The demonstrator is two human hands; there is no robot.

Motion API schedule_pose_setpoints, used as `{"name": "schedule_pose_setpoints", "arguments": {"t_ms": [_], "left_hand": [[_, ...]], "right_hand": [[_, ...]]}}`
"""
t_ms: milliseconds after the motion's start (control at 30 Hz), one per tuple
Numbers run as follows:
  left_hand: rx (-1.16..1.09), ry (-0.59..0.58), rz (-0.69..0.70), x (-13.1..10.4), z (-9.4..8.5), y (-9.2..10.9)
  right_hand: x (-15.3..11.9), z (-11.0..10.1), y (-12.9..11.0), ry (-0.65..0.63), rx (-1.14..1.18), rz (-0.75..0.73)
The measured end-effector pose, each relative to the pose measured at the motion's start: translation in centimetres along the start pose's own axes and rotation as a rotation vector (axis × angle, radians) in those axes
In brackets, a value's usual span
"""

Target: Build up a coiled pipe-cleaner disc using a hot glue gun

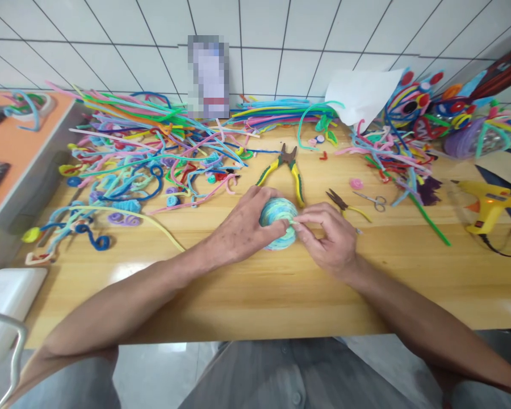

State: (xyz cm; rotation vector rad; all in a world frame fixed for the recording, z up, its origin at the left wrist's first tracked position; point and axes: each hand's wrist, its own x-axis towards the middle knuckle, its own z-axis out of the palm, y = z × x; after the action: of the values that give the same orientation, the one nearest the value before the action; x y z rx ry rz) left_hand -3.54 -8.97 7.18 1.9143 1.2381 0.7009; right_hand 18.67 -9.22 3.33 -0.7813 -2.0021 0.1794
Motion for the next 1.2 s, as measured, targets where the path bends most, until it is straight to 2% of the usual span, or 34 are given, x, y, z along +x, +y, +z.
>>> {"name": "schedule_pose_setpoints", "arguments": {"t_ms": [267, 500, 667, 1000, 1200], "left_hand": [[-0.008, 0.140, 0.020, -0.4, 1.4, -0.1], [0.010, 0.213, 0.037, -0.7, 2.3, -0.4], [-0.023, 0.167, 0.014, -0.7, 1.8, -0.4], [-0.178, -0.021, -0.083, 0.1, 0.0, -0.1], [-0.173, 0.040, -0.073, 0.0, 0.5, 0.0]], "right_hand": [[0.2, -0.2, 0.1, 0.016, -0.004, -0.008], [0.4, -0.1, -0.5, 0.007, -0.091, -0.115], [0.3, -0.2, -0.3, 0.011, -0.056, -0.068], [0.2, -0.2, -0.4, 0.008, 0.008, -0.030], [0.3, -0.5, -0.1, -0.008, 0.013, -0.025]]}}
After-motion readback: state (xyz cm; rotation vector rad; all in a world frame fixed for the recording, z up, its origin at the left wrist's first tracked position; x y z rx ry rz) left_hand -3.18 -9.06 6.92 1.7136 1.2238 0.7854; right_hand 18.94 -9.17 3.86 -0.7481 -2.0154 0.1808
